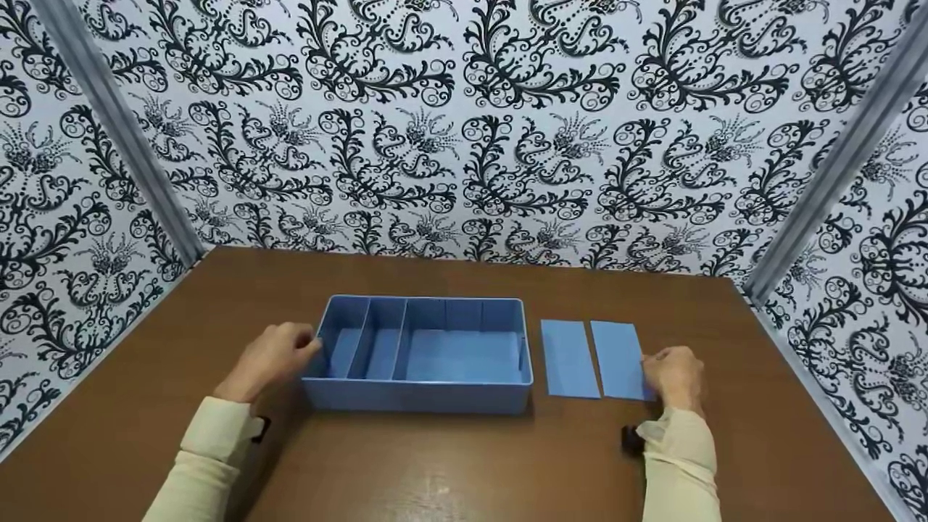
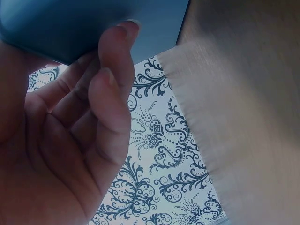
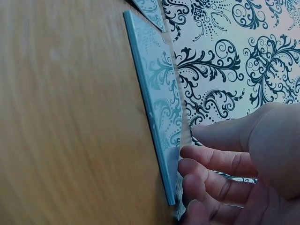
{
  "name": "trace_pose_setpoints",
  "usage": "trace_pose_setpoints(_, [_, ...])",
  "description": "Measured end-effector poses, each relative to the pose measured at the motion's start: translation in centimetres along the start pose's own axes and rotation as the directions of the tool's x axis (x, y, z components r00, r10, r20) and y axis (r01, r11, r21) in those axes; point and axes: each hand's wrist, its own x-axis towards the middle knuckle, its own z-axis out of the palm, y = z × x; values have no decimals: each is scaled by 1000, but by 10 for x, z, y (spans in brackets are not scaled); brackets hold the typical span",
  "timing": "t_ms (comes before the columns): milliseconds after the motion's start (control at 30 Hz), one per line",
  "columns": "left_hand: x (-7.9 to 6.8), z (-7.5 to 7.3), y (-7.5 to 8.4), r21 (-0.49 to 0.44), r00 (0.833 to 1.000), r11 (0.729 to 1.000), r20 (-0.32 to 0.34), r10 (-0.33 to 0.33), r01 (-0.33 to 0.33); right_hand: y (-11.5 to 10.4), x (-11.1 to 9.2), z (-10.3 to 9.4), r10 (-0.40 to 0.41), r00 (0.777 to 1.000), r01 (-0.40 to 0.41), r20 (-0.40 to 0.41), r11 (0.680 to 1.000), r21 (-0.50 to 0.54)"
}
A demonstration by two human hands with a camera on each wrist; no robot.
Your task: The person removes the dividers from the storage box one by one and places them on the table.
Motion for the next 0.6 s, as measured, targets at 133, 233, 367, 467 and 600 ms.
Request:
trace_pose_setpoints(133, [0, 0, 0, 6, 1000, 1000, -1, 2, -2, 0, 1, -1, 2, 1000, -2, 0, 1000, 5])
trace_pose_setpoints(233, [-1, 0, 1, 6, 1000, 1000, -1, 1, -1, 0, 1, -1, -2, 1000, 2, 0, 1000, 5])
trace_pose_setpoints(367, [-1, 0, 0, 7, 1000, 1000, -3, 0, 0, 0, 0, 0, -1, 1000, 1, 1, 1000, 14])
trace_pose_setpoints(467, [-1, 1, 0, 13, 1000, 1000, -9, 4, -4, 0, 0, -1, 8, 1000, -8, 5, 1000, 27])
trace_pose_setpoints(600, [0, 1, 0, 19, 1000, 1000, -8, 3, -3, 0, -1, 0, 16, 1000, -17, 9, 999, 38])
